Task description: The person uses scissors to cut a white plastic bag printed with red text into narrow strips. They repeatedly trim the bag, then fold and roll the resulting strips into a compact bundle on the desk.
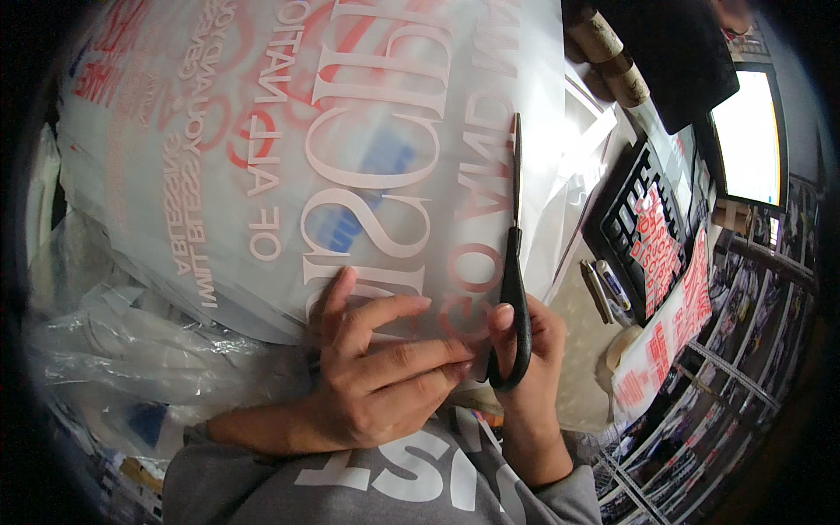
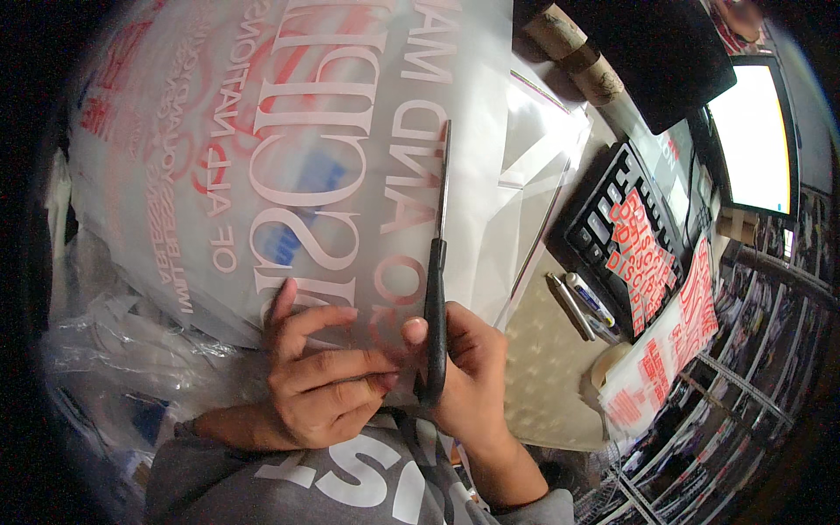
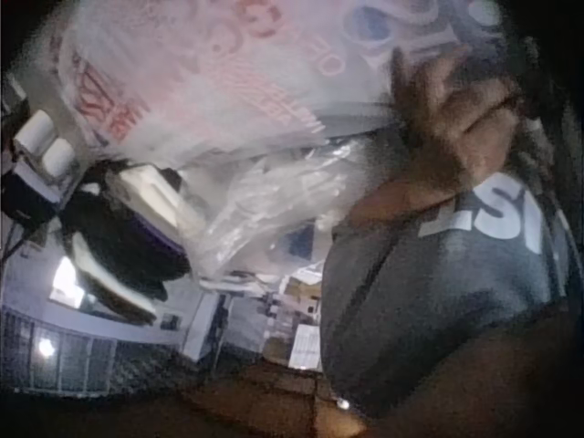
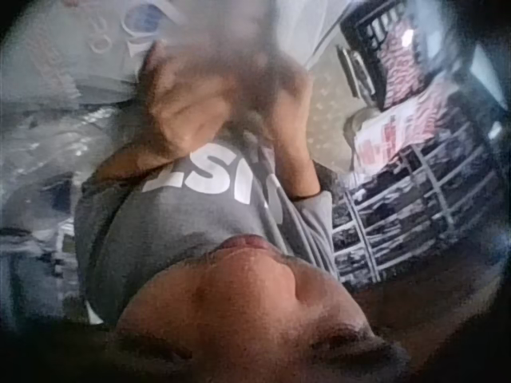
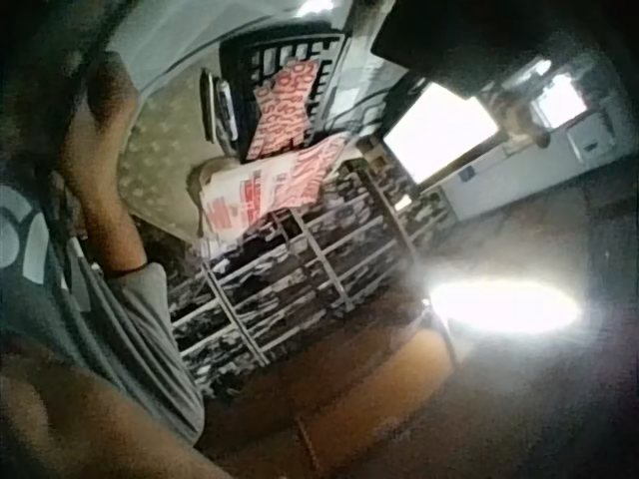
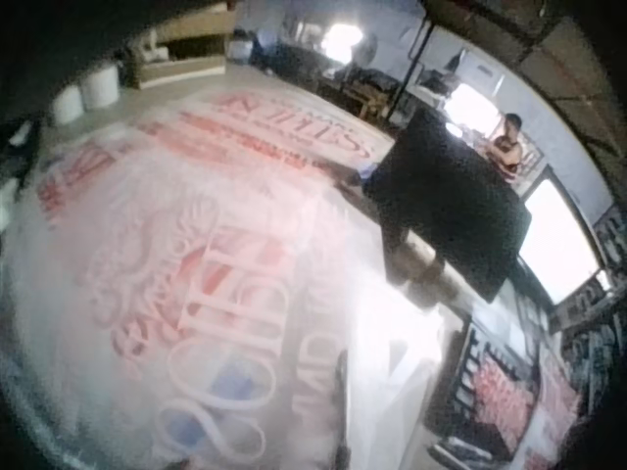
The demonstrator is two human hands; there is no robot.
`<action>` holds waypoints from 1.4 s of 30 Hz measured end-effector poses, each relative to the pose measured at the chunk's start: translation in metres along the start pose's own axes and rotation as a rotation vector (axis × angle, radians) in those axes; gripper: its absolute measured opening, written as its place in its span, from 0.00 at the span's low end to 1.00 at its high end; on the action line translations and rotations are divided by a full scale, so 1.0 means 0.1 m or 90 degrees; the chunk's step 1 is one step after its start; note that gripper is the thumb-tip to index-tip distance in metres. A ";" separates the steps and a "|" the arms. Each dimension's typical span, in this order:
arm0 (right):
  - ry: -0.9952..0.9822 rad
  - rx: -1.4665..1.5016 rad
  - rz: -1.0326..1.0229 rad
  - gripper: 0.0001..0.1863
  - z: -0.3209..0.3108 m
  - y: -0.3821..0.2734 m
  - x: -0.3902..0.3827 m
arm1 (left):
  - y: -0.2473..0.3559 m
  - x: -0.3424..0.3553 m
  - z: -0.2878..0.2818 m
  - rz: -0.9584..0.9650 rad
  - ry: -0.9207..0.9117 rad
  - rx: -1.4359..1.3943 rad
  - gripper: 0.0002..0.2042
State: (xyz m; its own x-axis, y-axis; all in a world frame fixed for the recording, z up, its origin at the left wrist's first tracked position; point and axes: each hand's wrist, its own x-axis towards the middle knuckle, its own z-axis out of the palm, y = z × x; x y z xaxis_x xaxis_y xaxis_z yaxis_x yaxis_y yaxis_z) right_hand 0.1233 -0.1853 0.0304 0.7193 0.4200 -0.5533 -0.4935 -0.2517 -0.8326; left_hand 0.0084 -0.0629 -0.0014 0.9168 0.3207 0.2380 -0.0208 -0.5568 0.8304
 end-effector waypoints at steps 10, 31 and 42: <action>0.019 -0.056 -0.006 0.16 0.00 0.04 0.04 | -0.04 -0.03 0.00 0.006 -0.002 -0.010 0.05; 0.038 -0.112 -0.074 0.18 0.06 -0.13 0.39 | -0.03 -0.07 0.00 0.009 0.030 -0.043 0.05; 0.059 -0.131 -0.120 0.21 0.09 -0.21 0.60 | -0.07 -0.18 -0.03 0.024 0.004 -0.049 0.05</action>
State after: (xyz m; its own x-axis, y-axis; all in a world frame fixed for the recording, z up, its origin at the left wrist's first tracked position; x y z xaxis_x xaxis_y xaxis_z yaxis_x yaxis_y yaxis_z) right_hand 0.1724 -0.1466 0.0147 0.8351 0.3978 -0.3799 -0.2439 -0.3513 -0.9039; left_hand -0.0089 -0.0627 -0.0096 0.9123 0.3049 0.2733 -0.0869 -0.5080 0.8570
